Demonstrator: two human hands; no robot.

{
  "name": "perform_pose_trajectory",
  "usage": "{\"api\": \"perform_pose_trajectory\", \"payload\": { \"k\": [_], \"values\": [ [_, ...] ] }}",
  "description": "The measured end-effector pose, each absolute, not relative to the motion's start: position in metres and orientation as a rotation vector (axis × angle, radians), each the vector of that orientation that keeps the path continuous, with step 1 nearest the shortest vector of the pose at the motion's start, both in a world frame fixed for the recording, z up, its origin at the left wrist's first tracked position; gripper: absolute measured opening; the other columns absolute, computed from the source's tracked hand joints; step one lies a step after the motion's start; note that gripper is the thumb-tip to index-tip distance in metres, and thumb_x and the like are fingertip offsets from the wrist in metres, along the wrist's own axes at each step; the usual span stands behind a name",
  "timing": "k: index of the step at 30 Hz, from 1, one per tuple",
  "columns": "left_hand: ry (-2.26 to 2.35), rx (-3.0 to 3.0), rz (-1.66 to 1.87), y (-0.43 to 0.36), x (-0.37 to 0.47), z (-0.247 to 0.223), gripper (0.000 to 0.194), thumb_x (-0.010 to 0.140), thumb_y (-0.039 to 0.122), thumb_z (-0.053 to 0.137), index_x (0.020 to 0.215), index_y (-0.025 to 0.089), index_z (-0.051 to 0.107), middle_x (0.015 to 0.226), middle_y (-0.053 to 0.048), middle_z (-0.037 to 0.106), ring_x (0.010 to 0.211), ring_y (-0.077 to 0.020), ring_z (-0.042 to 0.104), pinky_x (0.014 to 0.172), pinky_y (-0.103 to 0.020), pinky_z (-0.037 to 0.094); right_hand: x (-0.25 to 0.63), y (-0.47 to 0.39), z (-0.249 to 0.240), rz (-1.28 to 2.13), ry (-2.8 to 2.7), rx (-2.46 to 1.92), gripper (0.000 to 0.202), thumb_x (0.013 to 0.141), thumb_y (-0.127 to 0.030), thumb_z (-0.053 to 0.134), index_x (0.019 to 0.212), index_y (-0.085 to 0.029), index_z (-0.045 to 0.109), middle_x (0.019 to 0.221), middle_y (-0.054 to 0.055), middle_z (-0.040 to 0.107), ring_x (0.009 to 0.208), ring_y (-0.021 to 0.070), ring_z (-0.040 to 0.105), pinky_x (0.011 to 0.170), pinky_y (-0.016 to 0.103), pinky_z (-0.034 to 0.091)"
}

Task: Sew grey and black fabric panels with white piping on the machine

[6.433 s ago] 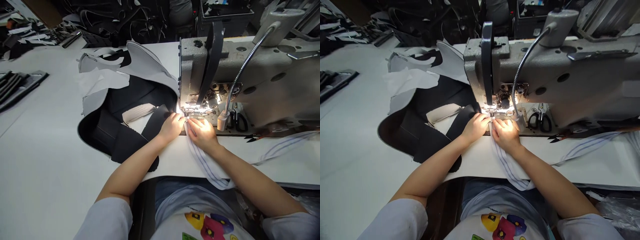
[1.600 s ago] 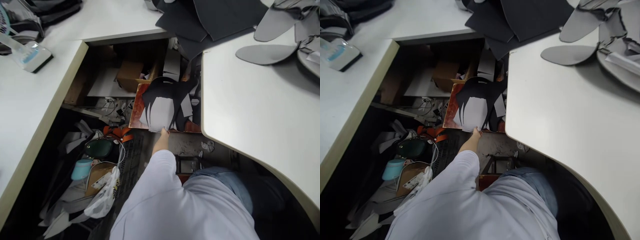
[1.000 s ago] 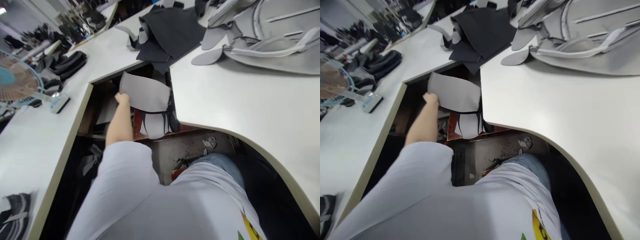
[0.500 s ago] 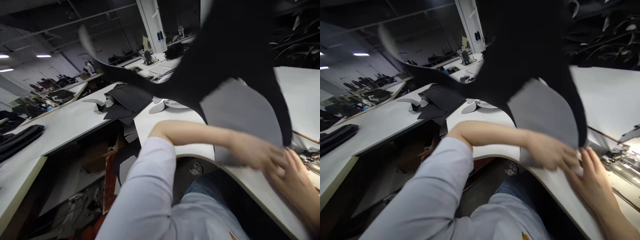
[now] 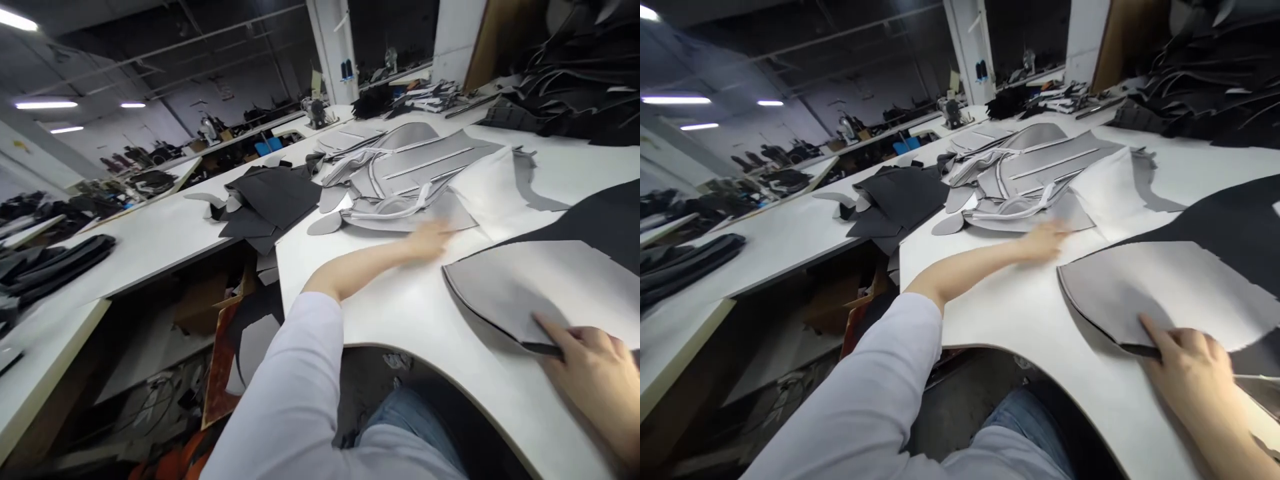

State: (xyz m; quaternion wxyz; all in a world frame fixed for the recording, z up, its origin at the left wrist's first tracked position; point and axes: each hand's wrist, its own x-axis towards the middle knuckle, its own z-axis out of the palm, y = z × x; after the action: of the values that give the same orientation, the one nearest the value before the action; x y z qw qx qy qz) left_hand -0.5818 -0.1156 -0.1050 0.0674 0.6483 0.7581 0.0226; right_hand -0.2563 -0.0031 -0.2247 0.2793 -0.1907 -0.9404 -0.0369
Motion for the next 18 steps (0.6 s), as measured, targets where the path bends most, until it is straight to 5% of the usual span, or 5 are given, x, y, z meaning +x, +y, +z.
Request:
{"api": "perform_pose_trajectory", "payload": {
  "k": [6,13,18],
  "values": [
    [2.515,1.511,0.149,-0.107,-0.649,-0.099,0.038,0.089,0.005,0.037,0.12,0.01,0.06,0.13,-0.022,0.057,0.133,-0.0316,0.045,0.114,-0.045,0.031,-0.265,-0.015,-0.21,0.083,-2.562,-0.485,0.044,0.081,-0.021,0.045,0.118,-0.024,0.068,0.127,0.012,0.061,0.122,0.0334,0.055,0.105,0.058,0.037],
    [2.125,1.587,0.192,-0.069,-0.552,-0.095,0.016,0.082,0.022,0.064,0.097,0.018,0.066,0.108,-0.012,0.071,0.11,-0.0322,0.063,0.097,-0.04,0.049,-0.269,-0.034,-0.186,0.21,-2.675,-0.72,0.066,0.07,-0.019,0.055,0.135,-0.02,0.058,0.142,0.017,0.052,0.135,0.0351,0.044,0.115,0.061,0.023],
    [1.783,1.079,0.918,-0.073,-0.492,-0.097,0.031,0.07,0.039,0.078,0.091,0.018,0.069,0.096,-0.008,0.074,0.102,-0.0303,0.068,0.093,-0.04,0.053,-0.264,-0.04,-0.167,0.341,-2.8,-0.761,0.071,0.069,-0.014,0.055,0.14,-0.023,0.054,0.152,0.017,0.039,0.144,0.0376,0.029,0.115,0.066,0.014]
  ]
}}
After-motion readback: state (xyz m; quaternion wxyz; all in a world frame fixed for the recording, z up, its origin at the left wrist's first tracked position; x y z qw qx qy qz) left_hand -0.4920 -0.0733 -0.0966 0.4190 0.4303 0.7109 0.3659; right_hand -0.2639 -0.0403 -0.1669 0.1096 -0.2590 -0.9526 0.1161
